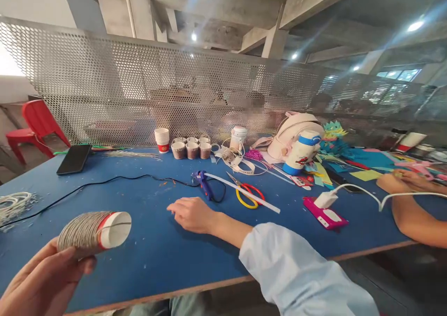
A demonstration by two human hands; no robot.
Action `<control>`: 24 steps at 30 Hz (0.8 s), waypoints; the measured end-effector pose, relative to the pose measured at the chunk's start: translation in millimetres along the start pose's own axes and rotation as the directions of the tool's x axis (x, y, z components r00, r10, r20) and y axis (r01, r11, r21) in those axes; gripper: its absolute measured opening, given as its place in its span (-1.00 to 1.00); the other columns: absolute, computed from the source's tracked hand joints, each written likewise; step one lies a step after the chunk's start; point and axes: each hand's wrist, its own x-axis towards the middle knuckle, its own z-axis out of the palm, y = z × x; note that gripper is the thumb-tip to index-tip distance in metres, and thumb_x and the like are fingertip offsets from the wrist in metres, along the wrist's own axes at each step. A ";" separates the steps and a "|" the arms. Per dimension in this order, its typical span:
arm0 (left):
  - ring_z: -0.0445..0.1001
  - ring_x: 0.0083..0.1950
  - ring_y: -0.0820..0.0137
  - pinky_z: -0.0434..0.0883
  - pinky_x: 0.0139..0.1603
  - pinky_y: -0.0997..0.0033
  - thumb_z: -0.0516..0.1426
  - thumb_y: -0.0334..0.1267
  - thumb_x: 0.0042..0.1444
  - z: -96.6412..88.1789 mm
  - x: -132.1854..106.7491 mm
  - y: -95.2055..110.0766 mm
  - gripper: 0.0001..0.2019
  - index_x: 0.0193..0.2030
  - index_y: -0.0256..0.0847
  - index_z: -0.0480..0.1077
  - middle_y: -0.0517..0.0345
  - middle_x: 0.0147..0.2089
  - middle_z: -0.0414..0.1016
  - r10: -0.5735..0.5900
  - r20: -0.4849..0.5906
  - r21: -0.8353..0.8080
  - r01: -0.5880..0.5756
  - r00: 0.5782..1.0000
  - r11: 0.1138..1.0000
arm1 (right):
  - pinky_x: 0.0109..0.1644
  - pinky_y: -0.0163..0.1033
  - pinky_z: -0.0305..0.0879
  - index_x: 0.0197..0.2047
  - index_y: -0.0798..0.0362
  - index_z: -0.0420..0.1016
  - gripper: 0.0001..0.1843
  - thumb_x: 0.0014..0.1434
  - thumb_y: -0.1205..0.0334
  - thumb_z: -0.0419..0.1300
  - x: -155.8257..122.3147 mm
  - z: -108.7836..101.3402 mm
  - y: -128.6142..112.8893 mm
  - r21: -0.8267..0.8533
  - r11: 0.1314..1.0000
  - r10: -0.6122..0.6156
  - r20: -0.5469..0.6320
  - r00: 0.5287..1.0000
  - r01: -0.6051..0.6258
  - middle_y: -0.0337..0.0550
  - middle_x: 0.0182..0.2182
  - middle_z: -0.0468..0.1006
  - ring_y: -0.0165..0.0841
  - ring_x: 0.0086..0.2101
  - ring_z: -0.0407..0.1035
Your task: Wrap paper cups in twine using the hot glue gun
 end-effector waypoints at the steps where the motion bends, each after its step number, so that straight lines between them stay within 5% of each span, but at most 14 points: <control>1: 0.38 -0.51 0.33 0.44 -0.54 0.35 0.32 0.00 -0.23 7.6 5.3 4.3 -0.76 -0.42 -0.01 0.51 0.21 -0.45 0.51 0.041 -0.008 0.021 -0.041 0.999 0.999 | -0.15 -0.21 0.39 -0.12 0.12 0.43 -0.71 0.20 0.43 -0.07 -7.9 1.2 8.6 -0.010 0.999 -0.042 -0.067 0.997 0.042 -0.03 -0.29 0.60 -0.30 -0.26 0.49; 6: 0.40 -0.47 0.41 0.43 -0.43 0.44 0.32 -0.04 -0.17 54.2 46.1 17.8 -0.77 -0.43 -0.12 0.51 0.19 -0.40 0.51 0.104 0.194 0.167 -0.137 0.976 0.976 | -0.29 -0.22 0.39 -0.17 0.09 0.39 -0.75 0.15 0.45 -0.04 -31.0 6.8 20.5 0.022 0.984 -0.160 -0.308 0.938 0.175 -0.08 -0.37 0.59 -0.33 -0.38 0.45; 13: 0.42 -0.42 0.37 0.42 -0.34 0.42 0.26 -0.02 -0.04 102.3 96.2 2.5 -0.75 -0.35 -0.16 0.52 0.15 -0.35 0.52 0.061 0.389 0.249 -0.169 0.919 0.954 | -0.41 -0.24 0.29 -0.23 0.03 0.37 -0.79 0.30 0.26 -0.07 -60.4 -4.2 4.1 0.116 0.961 -0.223 -0.220 0.950 0.252 -0.20 -0.48 0.54 -0.38 -0.49 0.37; 19: 0.43 -0.41 0.34 0.40 -0.29 0.39 0.21 0.05 0.00 94.2 113.3 -13.5 -0.70 -0.39 -0.17 0.49 0.14 -0.39 0.51 0.039 0.406 0.363 -0.200 0.913 0.910 | -0.47 -0.24 0.22 -0.29 -0.02 0.32 -0.75 0.15 0.48 -0.09 -98.4 -27.9 31.9 0.048 0.997 0.076 -0.423 0.903 -0.061 -0.23 -0.57 0.43 -0.38 -0.57 0.27; 24: 0.43 -0.34 0.32 0.39 -0.22 0.37 0.14 0.04 0.10 98.6 128.2 -24.8 -0.69 -0.34 -0.18 0.47 0.15 -0.41 0.49 0.034 0.433 0.384 -0.219 0.901 0.897 | -0.39 -0.29 0.33 -0.24 -0.01 0.29 -0.88 0.14 0.37 0.06 -99.2 -53.2 44.3 0.090 0.877 0.477 -0.287 0.831 -0.473 -0.24 -0.44 0.43 -0.39 -0.46 0.36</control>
